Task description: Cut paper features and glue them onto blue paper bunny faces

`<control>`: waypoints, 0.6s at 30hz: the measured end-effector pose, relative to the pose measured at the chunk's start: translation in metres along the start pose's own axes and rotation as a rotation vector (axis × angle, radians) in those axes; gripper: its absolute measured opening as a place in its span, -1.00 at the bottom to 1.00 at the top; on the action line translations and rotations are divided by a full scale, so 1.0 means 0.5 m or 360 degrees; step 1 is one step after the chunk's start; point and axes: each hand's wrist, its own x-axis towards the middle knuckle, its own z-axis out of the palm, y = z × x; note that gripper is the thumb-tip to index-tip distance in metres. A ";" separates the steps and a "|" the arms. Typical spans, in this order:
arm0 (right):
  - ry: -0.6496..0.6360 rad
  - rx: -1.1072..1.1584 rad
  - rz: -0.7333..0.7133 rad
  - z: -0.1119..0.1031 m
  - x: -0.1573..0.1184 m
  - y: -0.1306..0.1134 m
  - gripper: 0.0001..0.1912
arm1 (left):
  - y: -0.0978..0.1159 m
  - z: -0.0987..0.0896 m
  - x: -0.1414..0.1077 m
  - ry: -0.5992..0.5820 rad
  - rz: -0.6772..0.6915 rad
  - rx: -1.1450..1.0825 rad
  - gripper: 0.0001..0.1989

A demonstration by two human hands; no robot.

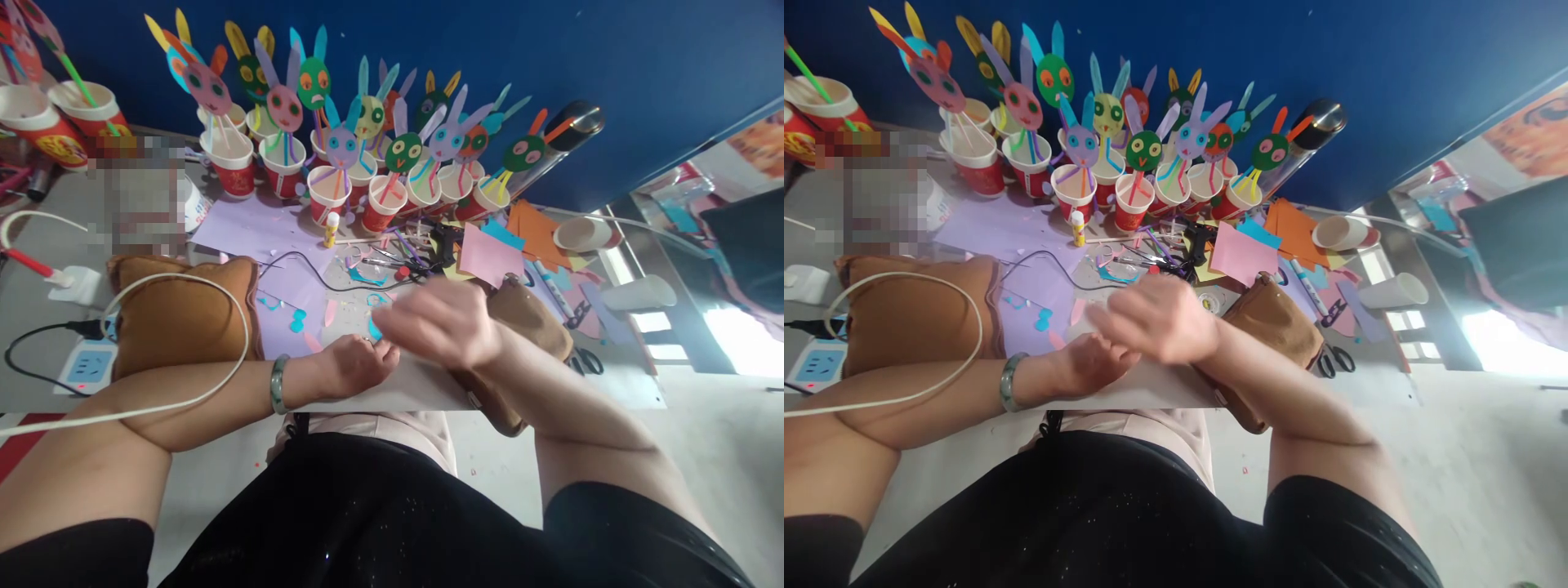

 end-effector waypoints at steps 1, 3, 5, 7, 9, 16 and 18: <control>-0.0007 -0.0079 0.0147 0.012 0.031 0.044 -0.61 | 0.000 0.000 0.000 -0.0019 0.0033 0.0044 -0.71; -0.0015 -0.0186 0.0371 0.039 0.085 0.123 -0.56 | -0.001 -0.002 -0.001 -0.0101 0.0122 0.0173 -0.68; -0.0131 -0.0247 0.0453 0.064 0.127 0.178 -0.60 | -0.001 -0.005 -0.001 -0.0162 0.0158 0.0263 -0.68; -0.0296 -0.0317 0.0496 0.083 0.156 0.208 -0.61 | -0.001 -0.008 0.000 -0.0184 0.0162 0.0291 -0.69; -0.0428 -0.0377 0.0480 0.094 0.176 0.219 -0.61 | 0.000 -0.010 0.002 -0.0200 0.0165 0.0307 -0.68; -0.0598 -0.0465 0.0400 0.109 0.218 0.222 -0.60 | 0.001 -0.013 0.004 -0.0250 0.0160 0.0296 -0.64; -0.0636 -0.0465 0.0393 0.112 0.225 0.224 -0.61 | 0.000 -0.014 0.003 -0.0244 0.0162 0.0296 -0.63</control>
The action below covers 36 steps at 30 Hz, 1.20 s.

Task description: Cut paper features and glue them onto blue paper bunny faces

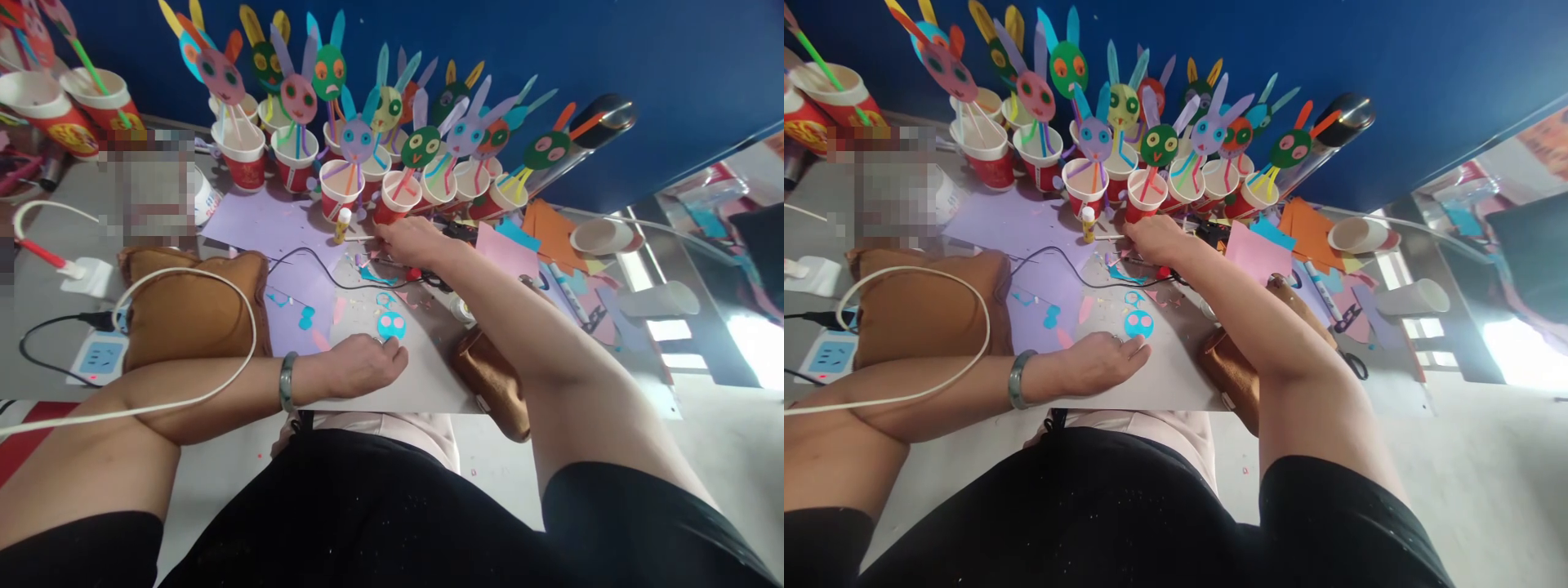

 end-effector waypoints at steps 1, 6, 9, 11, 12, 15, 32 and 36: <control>-0.0015 -0.0002 -0.0005 0.000 0.003 0.000 -0.63 | 0.000 0.000 0.000 0.0001 -0.0001 0.0000 -0.63; -0.0001 -0.0004 -0.0004 0.001 0.005 -0.003 -0.66 | 0.000 -0.001 -0.001 -0.0008 -0.0016 -0.0033 -0.64; 0.0069 0.0061 -0.0004 0.006 -0.005 0.001 -0.68 | 0.001 0.000 -0.001 -0.0002 -0.0047 -0.0068 -0.66; 0.0138 0.0131 0.0031 0.012 -0.017 0.010 -0.69 | 0.001 0.001 -0.001 0.0002 -0.0055 -0.0076 -0.67; 0.0177 0.0165 0.0065 0.017 -0.024 0.016 -0.70 | 0.002 0.002 -0.001 0.0009 -0.0055 -0.0079 -0.68; 0.0269 0.0249 0.0232 0.034 -0.050 0.040 -0.73 | 0.002 0.002 -0.001 0.0047 -0.0041 -0.0099 -0.70; 0.0403 0.0629 0.0696 0.041 -0.024 0.038 -0.62 | 0.001 -0.005 0.001 0.0014 -0.0008 -0.0065 -0.69; 0.0437 0.0726 0.0746 0.051 -0.010 0.027 -0.74 | 0.002 -0.002 0.001 0.0025 -0.0013 -0.0053 -0.69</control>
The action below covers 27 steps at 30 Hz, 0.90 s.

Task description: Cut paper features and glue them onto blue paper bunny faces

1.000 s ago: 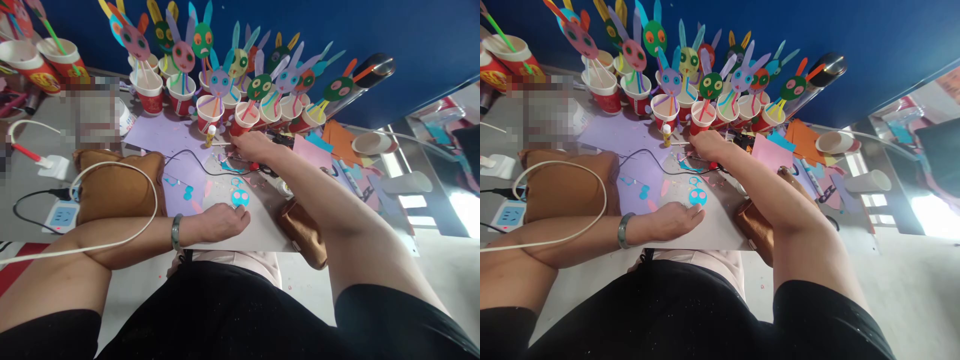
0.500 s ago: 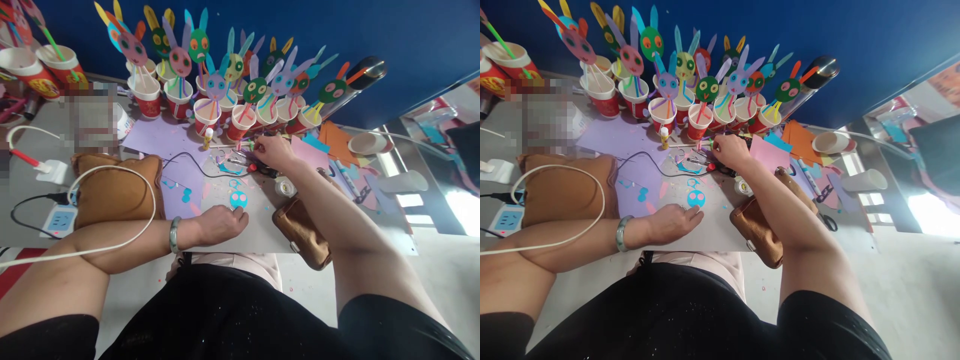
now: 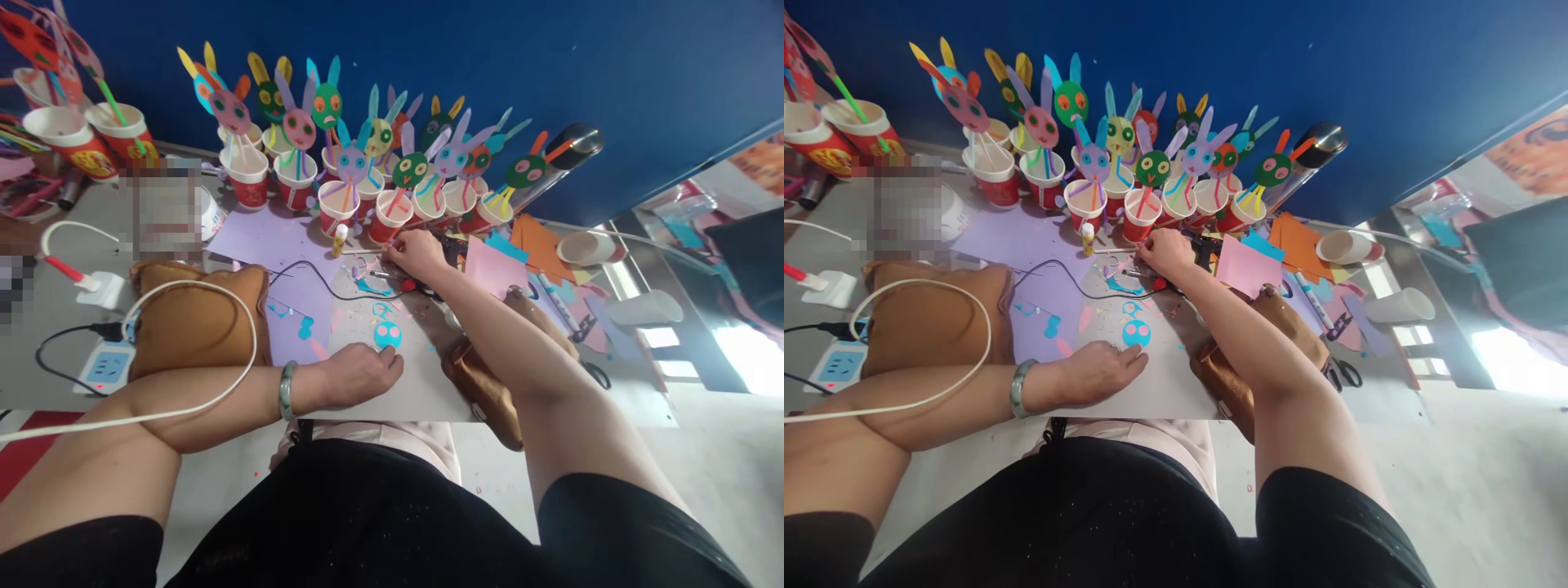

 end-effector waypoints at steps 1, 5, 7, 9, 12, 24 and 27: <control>0.0040 0.0071 0.0002 0.003 -0.002 0.002 -0.76 | 0.000 0.000 0.000 -0.0001 0.0000 0.0001 -0.69; 0.0199 0.0542 -0.0022 0.006 -0.023 0.015 -0.76 | 0.002 -0.003 0.001 -0.0004 -0.0009 -0.0012 -0.70; 0.0215 0.0814 -0.0028 0.004 -0.041 0.020 -0.75 | 0.001 -0.004 0.001 0.0006 -0.0016 -0.0028 -0.71; 0.0208 0.1033 -0.0041 -0.002 -0.063 0.024 -0.72 | 0.000 -0.003 0.001 0.0019 -0.0021 -0.0045 -0.72; 0.0188 0.1240 -0.0065 -0.016 -0.104 0.025 -0.64 | -0.003 0.001 0.001 0.0006 -0.0033 -0.0060 -0.70; 0.0170 0.1532 -0.0010 -0.050 -0.300 0.009 -0.63 | -0.018 0.012 0.020 0.0791 -0.0742 -0.2072 -0.75; 0.0110 0.1577 -0.0016 -0.037 -0.322 -0.003 -0.63 | -0.027 -0.001 0.030 0.0922 -0.0877 -0.2461 -0.64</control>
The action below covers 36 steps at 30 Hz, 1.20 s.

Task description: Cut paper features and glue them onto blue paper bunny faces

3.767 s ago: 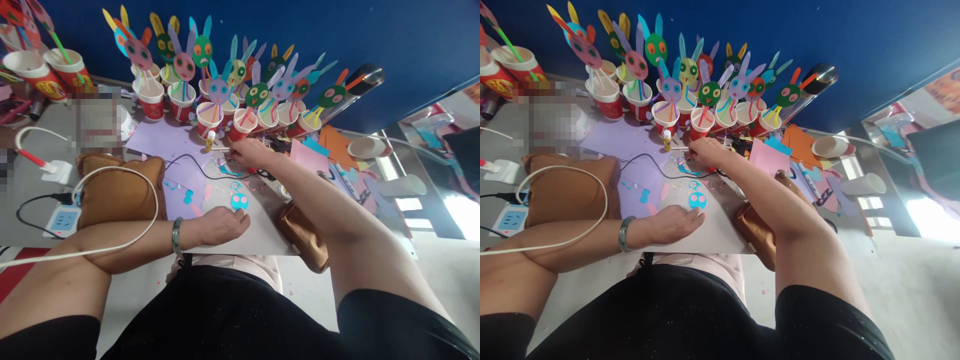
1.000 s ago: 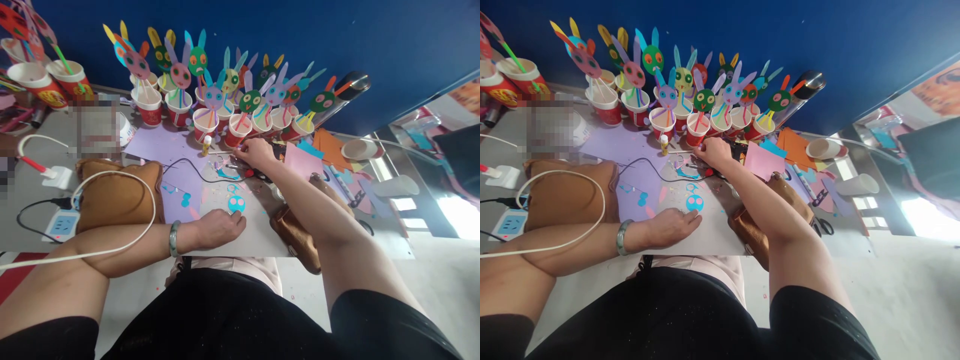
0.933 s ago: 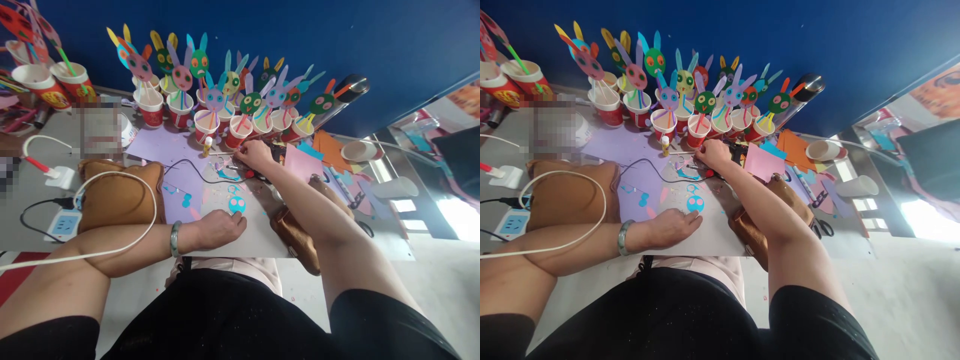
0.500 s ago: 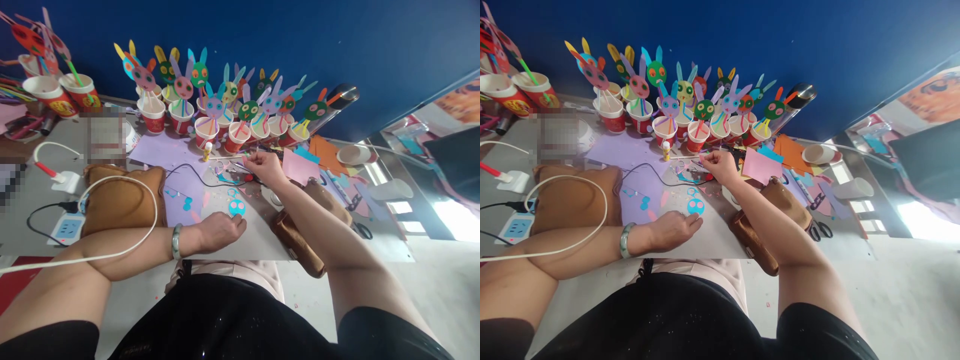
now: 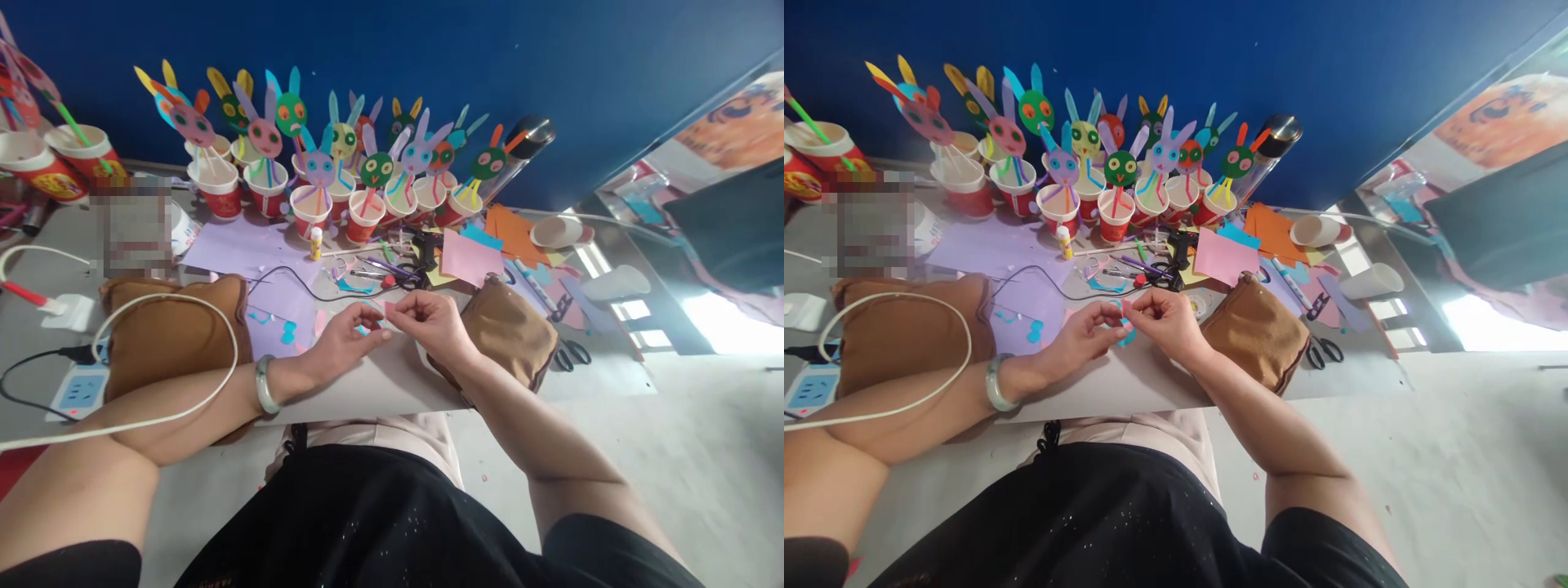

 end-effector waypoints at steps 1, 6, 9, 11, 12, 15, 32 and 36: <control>-0.0021 0.0006 -0.0002 0.005 -0.004 0.000 -0.63 | 0.006 0.000 0.002 -0.0020 -0.0044 -0.0092 -0.61; -0.0050 0.0114 0.0038 0.024 -0.011 -0.002 -0.57 | 0.024 -0.003 0.004 -0.0030 -0.0112 -0.0367 -0.60; -0.0062 0.0320 0.0119 0.028 -0.010 0.007 -0.55 | 0.027 -0.005 0.007 0.0007 -0.0122 -0.0414 -0.60; -0.0086 0.0507 0.0211 0.030 -0.010 0.018 -0.55 | 0.030 -0.005 0.009 0.0048 -0.0135 -0.0401 -0.61; -0.0101 0.0597 0.0260 0.031 -0.010 0.023 -0.55 | 0.032 -0.005 0.010 0.0062 -0.0140 -0.0394 -0.62; -0.0120 0.0797 0.0358 0.036 -0.011 0.035 -0.56 | 0.040 -0.004 0.010 0.0081 -0.0142 -0.0373 -0.63; -0.0260 0.0845 0.0250 0.062 -0.009 0.061 -0.57 | 0.021 -0.010 0.012 0.0109 -0.0173 -0.0336 -0.67; -0.0274 0.0816 0.0210 0.069 -0.013 0.057 -0.53 | 0.019 -0.010 0.011 0.0107 -0.0172 -0.0299 -0.62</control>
